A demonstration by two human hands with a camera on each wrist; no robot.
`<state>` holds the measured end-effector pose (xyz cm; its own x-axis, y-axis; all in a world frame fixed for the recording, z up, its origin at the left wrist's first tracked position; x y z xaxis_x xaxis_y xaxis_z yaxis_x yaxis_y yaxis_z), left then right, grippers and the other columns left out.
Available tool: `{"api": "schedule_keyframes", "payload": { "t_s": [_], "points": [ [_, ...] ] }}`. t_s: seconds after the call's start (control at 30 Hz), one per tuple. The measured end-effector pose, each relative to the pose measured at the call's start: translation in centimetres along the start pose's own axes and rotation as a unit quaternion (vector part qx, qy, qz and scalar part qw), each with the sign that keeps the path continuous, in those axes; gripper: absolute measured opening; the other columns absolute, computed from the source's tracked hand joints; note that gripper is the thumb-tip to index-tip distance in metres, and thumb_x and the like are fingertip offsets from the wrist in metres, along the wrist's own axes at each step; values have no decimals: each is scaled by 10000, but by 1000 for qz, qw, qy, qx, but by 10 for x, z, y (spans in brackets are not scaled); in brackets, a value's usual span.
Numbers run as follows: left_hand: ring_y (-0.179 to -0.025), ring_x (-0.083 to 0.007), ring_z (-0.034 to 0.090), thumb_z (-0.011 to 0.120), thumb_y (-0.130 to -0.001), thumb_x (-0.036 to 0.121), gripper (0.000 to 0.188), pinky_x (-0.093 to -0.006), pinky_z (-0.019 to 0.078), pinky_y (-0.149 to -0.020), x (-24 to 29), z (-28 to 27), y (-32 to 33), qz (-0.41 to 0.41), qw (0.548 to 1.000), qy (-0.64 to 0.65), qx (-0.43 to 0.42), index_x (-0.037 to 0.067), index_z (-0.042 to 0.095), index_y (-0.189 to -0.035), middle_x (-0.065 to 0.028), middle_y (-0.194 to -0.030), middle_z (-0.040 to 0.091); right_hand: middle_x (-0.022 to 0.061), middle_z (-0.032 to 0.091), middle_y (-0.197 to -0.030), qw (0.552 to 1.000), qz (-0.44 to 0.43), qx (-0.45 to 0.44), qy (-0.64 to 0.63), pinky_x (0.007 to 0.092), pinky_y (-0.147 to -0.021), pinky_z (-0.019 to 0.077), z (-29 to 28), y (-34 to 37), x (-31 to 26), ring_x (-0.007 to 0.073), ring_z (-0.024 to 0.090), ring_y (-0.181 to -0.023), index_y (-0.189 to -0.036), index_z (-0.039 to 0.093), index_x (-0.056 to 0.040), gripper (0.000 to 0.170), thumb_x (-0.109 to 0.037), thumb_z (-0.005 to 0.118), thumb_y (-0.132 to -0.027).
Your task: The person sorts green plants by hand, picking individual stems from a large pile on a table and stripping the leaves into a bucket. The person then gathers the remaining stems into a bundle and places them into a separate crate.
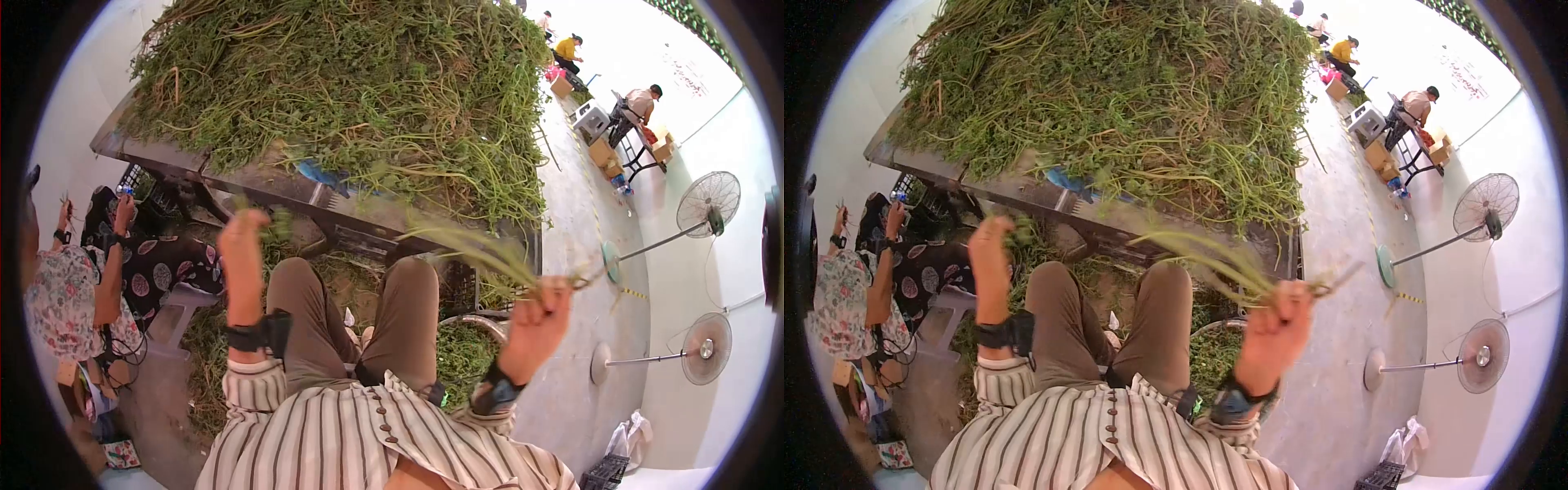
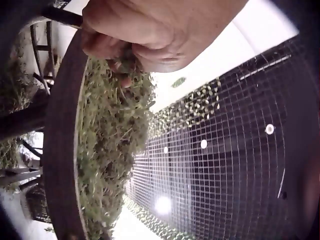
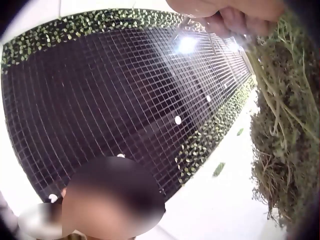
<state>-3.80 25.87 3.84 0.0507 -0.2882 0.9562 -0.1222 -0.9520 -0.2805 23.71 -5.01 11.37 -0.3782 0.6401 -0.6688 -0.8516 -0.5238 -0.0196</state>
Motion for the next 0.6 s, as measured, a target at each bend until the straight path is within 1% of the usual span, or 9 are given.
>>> {"api": "schedule_keyframes", "payload": {
  "t_s": [0.07, 0.1, 0.17, 0.23, 0.27, 0.33, 0.47, 0.53, 0.6],
  "points": [
    [-431, -23, 340, 533, -919, 284, 249, -189, 234, -386, -3, -32, -3, -153, 981, 108, 56, 66, 601, -820, 31, -630, 517, -53, 367, -671, 992, -52, -92, -68, 180, -434, 247, -7, -7, -23, 23, 276, -496, -886, 451, -110, 143, -216, 405, -970],
    [-423, -16, 357, 540, -914, 290, 232, -177, 227, -367, -5, -34, -8, -144, 972, 180, 54, 77, 589, -833, 36, -617, 519, -53, 367, -671, 993, -52, -85, -68, 180, -434, 247, -7, -4, -21, 23, 276, -496, -886, 451, -110, 143, -216, 405, -970],
    [-430, -13, 363, 540, -914, 289, 225, -174, 229, -367, -7, -19, 0, -153, 970, 185, 45, 82, 580, -835, 36, -622, 517, -51, 367, -677, 996, -40, -38, -76, 178, -434, 246, -4, -4, -10, 25, 269, -493, -883, 447, -110, 151, -217, 395, -975],
    [-454, -11, 386, 543, -912, 294, 221, -166, 232, -366, -3, -2, 4, -173, 963, 205, 7, 85, 569, -847, 38, -645, 519, -50, 367, -681, 996, -30, -42, -68, 179, -435, 246, 2, -4, 2, 24, 266, -495, -881, 445, -111, 153, -218, 393, -977],
    [-466, -13, 384, 545, -911, 298, 229, -170, 240, -382, 4, 7, 7, -155, 967, 198, -35, 82, 568, -837, 46, -661, 512, -49, 367, -685, 997, -18, -46, -57, 180, -435, 245, 4, -4, 9, 23, 262, -496, -879, 443, -112, 154, -219, 391, -978],
    [-467, -17, 371, 541, -913, 314, 252, -175, 247, -405, 14, 18, 9, -148, 967, 196, -67, 83, 565, -814, 58, -652, 488, -50, 366, -691, 997, -8, -51, -57, 183, -439, 241, 5, -4, 17, 24, 256, -498, -882, 442, -111, 155, -225, 396, -976],
    [-466, -16, 353, 527, -920, 324, 272, -178, 249, -419, 27, 31, 14, -140, 971, 181, -76, 88, 558, -790, 64, -639, 459, -53, 364, -693, 999, 30, -23, 4, 183, -446, 235, 2, -1, 33, 26, 258, -502, -871, 451, -104, 162, -235, 425, -964],
    [-465, -14, 339, 515, -928, 321, 271, -176, 246, -421, 33, 41, 18, -138, 971, 160, -113, 91, 558, -793, 68, -629, 444, -52, 362, -691, 998, 52, -13, 16, 184, -448, 234, 5, 2, 43, 26, 258, -503, -868, 455, -102, 164, -236, 434, -959],
    [-466, -2, 293, 487, -943, 316, 285, -194, 212, -428, 40, 47, 23, -123, 976, 131, -122, 86, 566, -793, 84, -571, 393, -47, 359, -682, 997, 65, -2, 39, 184, -451, 233, 12, 6, 52, 29, 259, -506, -866, 461, -98, 154, -227, 451, -949]
  ]
}}
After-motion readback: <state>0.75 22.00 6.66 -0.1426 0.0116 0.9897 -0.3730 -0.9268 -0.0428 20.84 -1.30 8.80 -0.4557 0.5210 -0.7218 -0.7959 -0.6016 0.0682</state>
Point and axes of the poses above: each hand's wrist, its own y-axis away from the middle knuckle, its own z-axis out of the palm, x = y × z, the point moved 6 cm from there along -y, towards the middle knuckle
